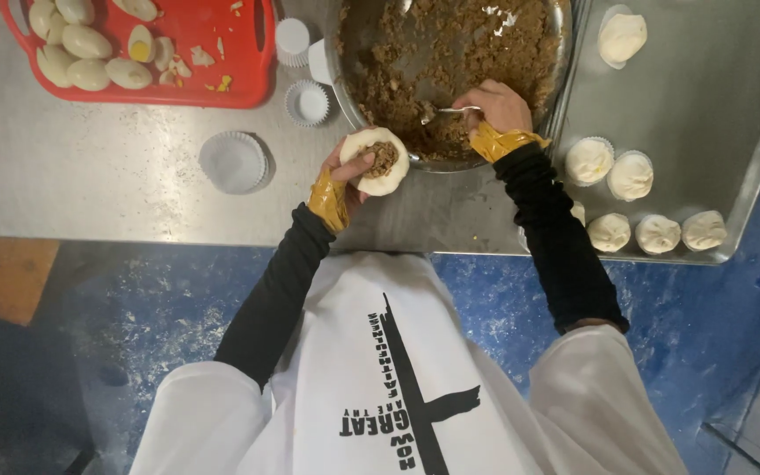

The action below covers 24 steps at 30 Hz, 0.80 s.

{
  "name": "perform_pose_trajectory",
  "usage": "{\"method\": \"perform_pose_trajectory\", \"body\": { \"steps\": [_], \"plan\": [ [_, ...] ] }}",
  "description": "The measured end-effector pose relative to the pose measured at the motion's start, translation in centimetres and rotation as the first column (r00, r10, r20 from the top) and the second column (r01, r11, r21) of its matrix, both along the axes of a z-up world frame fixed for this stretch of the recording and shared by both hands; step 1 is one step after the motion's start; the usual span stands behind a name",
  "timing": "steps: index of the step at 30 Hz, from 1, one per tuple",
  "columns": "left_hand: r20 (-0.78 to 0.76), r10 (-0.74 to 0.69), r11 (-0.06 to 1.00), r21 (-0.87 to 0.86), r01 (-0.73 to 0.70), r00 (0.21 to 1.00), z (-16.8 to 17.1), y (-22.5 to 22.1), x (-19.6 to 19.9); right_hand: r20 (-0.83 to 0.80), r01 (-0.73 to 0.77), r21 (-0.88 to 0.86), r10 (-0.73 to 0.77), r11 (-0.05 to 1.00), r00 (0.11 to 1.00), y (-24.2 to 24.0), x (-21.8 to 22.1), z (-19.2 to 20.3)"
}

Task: Preparing filled dough buns by adding meat filling and boiled egg pieces, then sealing and placing them in liners.

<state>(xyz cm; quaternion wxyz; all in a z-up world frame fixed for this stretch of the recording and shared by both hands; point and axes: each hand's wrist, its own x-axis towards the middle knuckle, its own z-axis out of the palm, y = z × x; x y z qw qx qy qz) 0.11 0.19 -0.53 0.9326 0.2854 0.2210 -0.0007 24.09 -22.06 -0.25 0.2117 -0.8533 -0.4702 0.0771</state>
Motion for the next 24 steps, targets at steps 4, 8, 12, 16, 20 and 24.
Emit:
{"method": "perform_pose_trajectory", "body": {
  "steps": [4, 8, 12, 16, 20, 24],
  "plan": [
    [0.021, -0.005, 0.999, -0.039, 0.006, 1.000, 0.0, 0.1, 0.1, -0.102, 0.062, -0.001, -0.062, 0.998, 0.993, 0.2, -0.9, 0.9],
    [-0.042, 0.003, 0.999, -0.050, -0.005, 0.999, 1.1, 0.3, 0.2, -0.227, 0.153, 0.106, -0.126, 0.983, 0.966, -0.4, -0.7, 1.1],
    [-0.043, 0.044, 0.998, -0.049, -0.046, 0.998, 1.5, 0.4, 1.0, -0.187, 0.219, 0.148, -0.190, 0.964, 0.964, -0.9, -0.9, 3.2],
    [-0.029, 0.086, 0.986, -0.138, -0.089, 0.996, 1.0, 0.0, 3.3, -0.192, 0.291, 0.174, -0.257, 0.941, 0.947, -0.5, -2.4, 7.4],
    [0.070, 0.116, 0.980, -0.173, -0.103, 0.991, 0.0, -0.7, 5.7, -0.031, 0.287, 0.252, -0.288, 0.924, 0.957, 0.1, -4.9, 9.5],
    [0.091, 0.144, 0.971, -0.203, -0.123, 0.985, 0.6, -2.0, 8.2, 0.199, 0.260, 0.213, -0.302, 0.942, 0.932, 1.7, -9.0, 11.1]
  ]
}}
